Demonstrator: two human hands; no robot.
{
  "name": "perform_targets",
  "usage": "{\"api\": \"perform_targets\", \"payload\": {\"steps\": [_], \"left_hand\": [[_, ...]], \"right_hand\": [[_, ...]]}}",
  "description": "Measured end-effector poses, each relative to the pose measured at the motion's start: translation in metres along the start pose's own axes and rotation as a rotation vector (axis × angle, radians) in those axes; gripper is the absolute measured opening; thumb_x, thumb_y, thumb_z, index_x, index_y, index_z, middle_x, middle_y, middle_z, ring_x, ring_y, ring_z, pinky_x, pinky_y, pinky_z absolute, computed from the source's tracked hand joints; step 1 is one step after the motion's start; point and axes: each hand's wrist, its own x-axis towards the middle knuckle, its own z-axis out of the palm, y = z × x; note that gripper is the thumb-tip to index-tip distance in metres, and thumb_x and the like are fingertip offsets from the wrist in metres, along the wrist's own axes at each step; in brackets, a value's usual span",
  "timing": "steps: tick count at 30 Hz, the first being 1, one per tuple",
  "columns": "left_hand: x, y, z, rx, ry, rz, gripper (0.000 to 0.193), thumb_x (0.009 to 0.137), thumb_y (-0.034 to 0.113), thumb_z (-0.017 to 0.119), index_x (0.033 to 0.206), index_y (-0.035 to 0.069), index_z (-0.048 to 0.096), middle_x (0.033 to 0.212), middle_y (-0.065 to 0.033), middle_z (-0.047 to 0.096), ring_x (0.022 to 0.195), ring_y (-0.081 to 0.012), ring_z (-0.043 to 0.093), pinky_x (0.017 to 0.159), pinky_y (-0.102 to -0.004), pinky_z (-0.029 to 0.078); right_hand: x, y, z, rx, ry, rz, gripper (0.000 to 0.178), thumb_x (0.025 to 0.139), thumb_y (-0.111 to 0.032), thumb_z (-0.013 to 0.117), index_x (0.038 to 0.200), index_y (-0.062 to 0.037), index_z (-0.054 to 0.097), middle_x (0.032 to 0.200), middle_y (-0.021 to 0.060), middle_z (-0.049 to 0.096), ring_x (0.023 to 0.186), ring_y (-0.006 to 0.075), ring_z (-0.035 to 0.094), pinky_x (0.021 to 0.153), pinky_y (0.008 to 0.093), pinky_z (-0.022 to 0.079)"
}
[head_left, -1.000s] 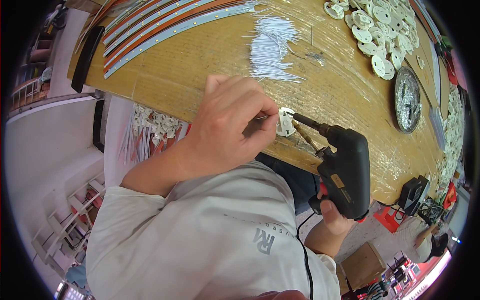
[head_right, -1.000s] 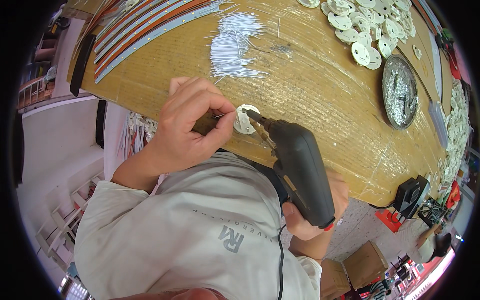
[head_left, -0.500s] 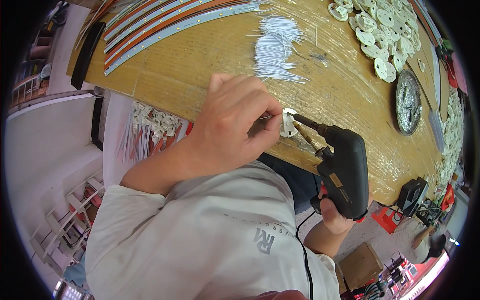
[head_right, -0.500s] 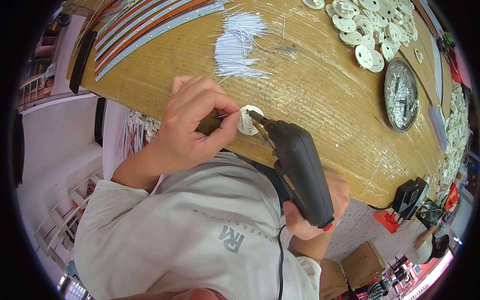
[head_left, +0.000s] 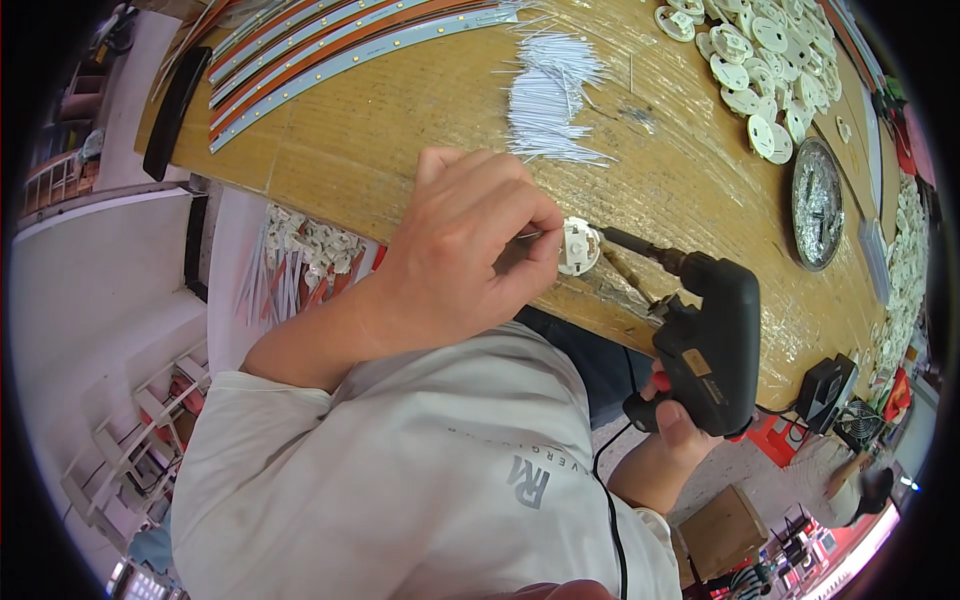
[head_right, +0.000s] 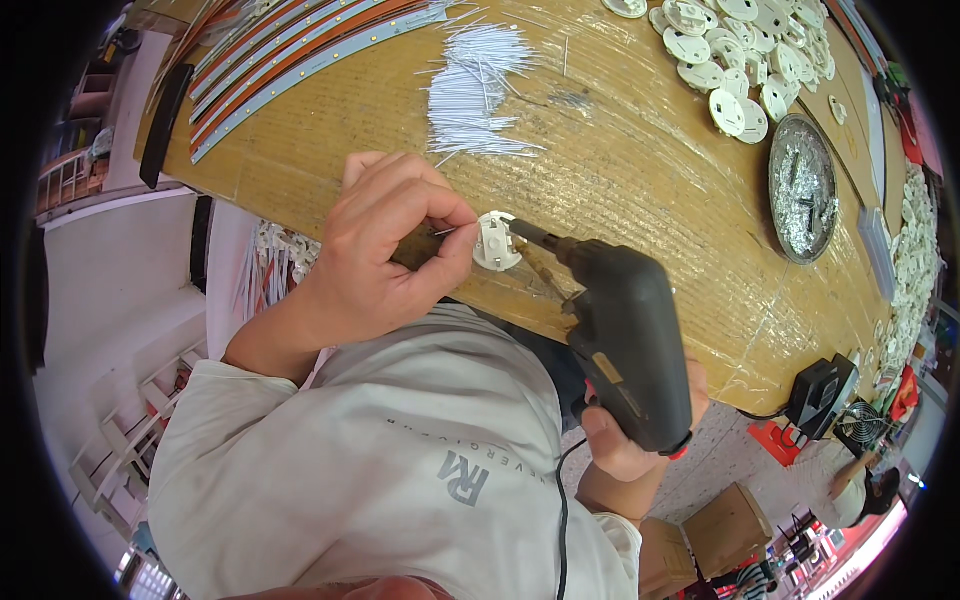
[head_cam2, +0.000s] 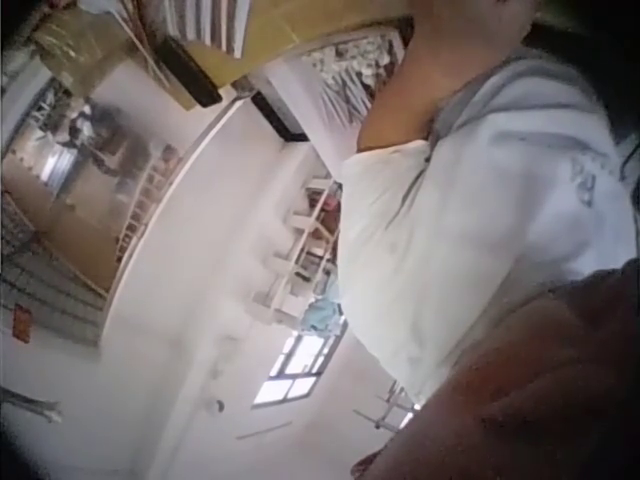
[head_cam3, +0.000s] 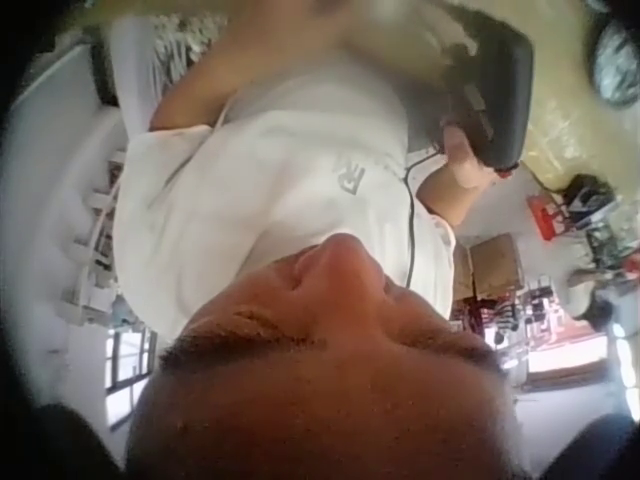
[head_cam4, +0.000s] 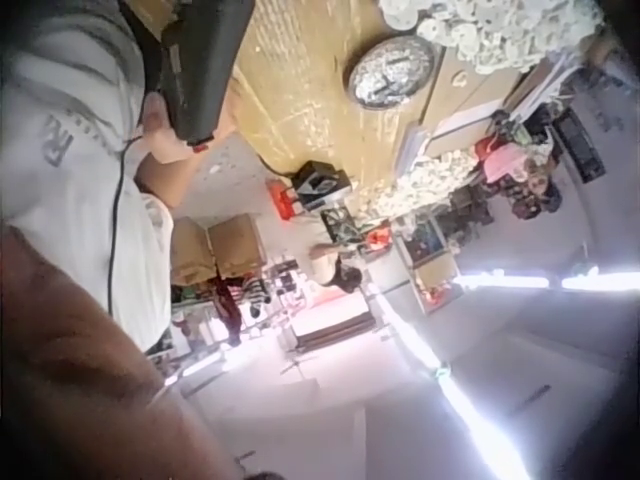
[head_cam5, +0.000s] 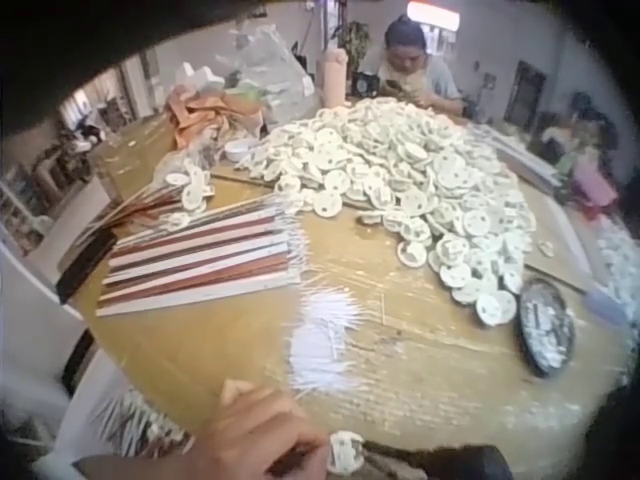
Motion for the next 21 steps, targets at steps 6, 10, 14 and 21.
{"api": "perform_targets", "payload": {"steps": [6, 10, 14, 21], "left_hand": [[0.0, 0.0, -0.001, 0.005, 0.002, 0.002, 0.017, 0.079, -0.003, 0.078, 0.089, 0.008, 0.068, 0.081, -0.0027, 0.062, 0.074, -0.0212, 0.059, 0.081, -0.0362, 0.039], [0.0, 0.0, 0.0, 0.005, -0.005, 0.002, 0.017, 0.079, -0.003, 0.078, 0.088, 0.007, 0.068, 0.081, -0.0027, 0.062, 0.074, -0.0211, 0.059, 0.081, -0.036, 0.038], [0.0, 0.0, -0.001, 0.002, -0.006, 0.004, 0.017, 0.079, -0.003, 0.078, 0.089, 0.007, 0.069, 0.081, -0.0027, 0.062, 0.073, -0.0209, 0.059, 0.081, -0.0359, 0.038], [0.0, 0.0, -0.001, 0.008, -0.009, 0.011, 0.016, 0.08, -0.001, 0.079, 0.089, 0.007, 0.069, 0.082, -0.0031, 0.063, 0.074, -0.021, 0.06, 0.082, -0.0358, 0.039]], "right_hand": [[-0.007, 0.002, -0.005, 0.063, 0.057, 0.14, 0.053, 0.072, -0.043, 0.085, 0.091, 0.0047, 0.072, 0.072, 0.0063, 0.068, 0.062, 0.0184, 0.063, 0.059, 0.0287, 0.048], [-0.006, 0.001, -0.005, 0.119, 0.046, 0.168, 0.057, 0.072, -0.043, 0.086, 0.097, 0.0065, 0.07, 0.075, 0.0072, 0.068, 0.062, 0.0172, 0.062, 0.058, 0.0276, 0.047], [-0.013, 0.014, -0.019, 0.203, -0.039, 0.124, 0.087, 0.074, -0.031, 0.089, 0.138, 0.0155, 0.052, 0.098, 0.0247, 0.071, 0.064, 0.0228, 0.068, 0.056, 0.0301, 0.057], [-0.01, 0.009, -0.012, 0.26, 0.017, 0.165, 0.093, 0.073, -0.031, 0.089, 0.143, 0.0152, 0.049, 0.099, 0.0255, 0.071, 0.064, 0.0226, 0.068, 0.055, 0.0303, 0.058]]}}
